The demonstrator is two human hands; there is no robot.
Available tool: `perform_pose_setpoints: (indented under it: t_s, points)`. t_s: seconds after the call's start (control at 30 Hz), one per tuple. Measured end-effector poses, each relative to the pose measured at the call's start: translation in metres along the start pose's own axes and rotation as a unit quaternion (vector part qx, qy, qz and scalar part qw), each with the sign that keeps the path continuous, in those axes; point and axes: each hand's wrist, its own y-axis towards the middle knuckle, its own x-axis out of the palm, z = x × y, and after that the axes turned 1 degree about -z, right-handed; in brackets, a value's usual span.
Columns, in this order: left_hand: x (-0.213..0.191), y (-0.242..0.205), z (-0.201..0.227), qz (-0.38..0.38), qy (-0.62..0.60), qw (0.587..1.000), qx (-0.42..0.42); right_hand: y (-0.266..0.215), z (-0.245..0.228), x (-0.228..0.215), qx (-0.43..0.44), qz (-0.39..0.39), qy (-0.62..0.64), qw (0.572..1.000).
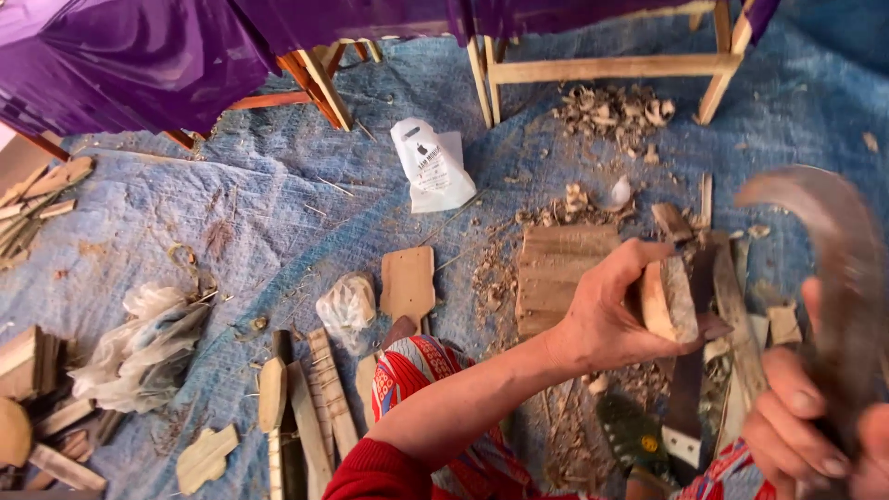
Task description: A person uses a curved blade to shave and shape a small piece of wood while sitting on a tarp on the floor.
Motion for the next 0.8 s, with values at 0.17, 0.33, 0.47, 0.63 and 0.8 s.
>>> perform_pose_setpoints:
  t_s: [0.17,0.33,0.47,0.63,0.8]
  points:
    - [0.006,0.006,0.021,-0.032,-0.173,0.984,0.015,-0.026,0.031,0.016,-0.134,0.224,-0.181,0.948]
    - [0.046,0.017,0.028,-0.039,-0.195,0.98,-0.005,-0.051,0.016,0.028,-0.095,0.321,-0.267,0.904]
    - [0.08,0.004,-0.014,-0.089,-0.168,0.981,-0.037,-0.06,0.022,0.055,-0.158,0.353,-0.298,0.873]
    - [0.111,-0.017,-0.071,-0.068,-0.091,0.992,-0.05,-0.062,0.027,0.061,-0.175,0.403,-0.385,0.812]
    - [0.117,-0.052,-0.105,-0.104,-0.006,0.992,-0.069,-0.059,0.03,0.045,-0.116,0.451,-0.445,0.765]
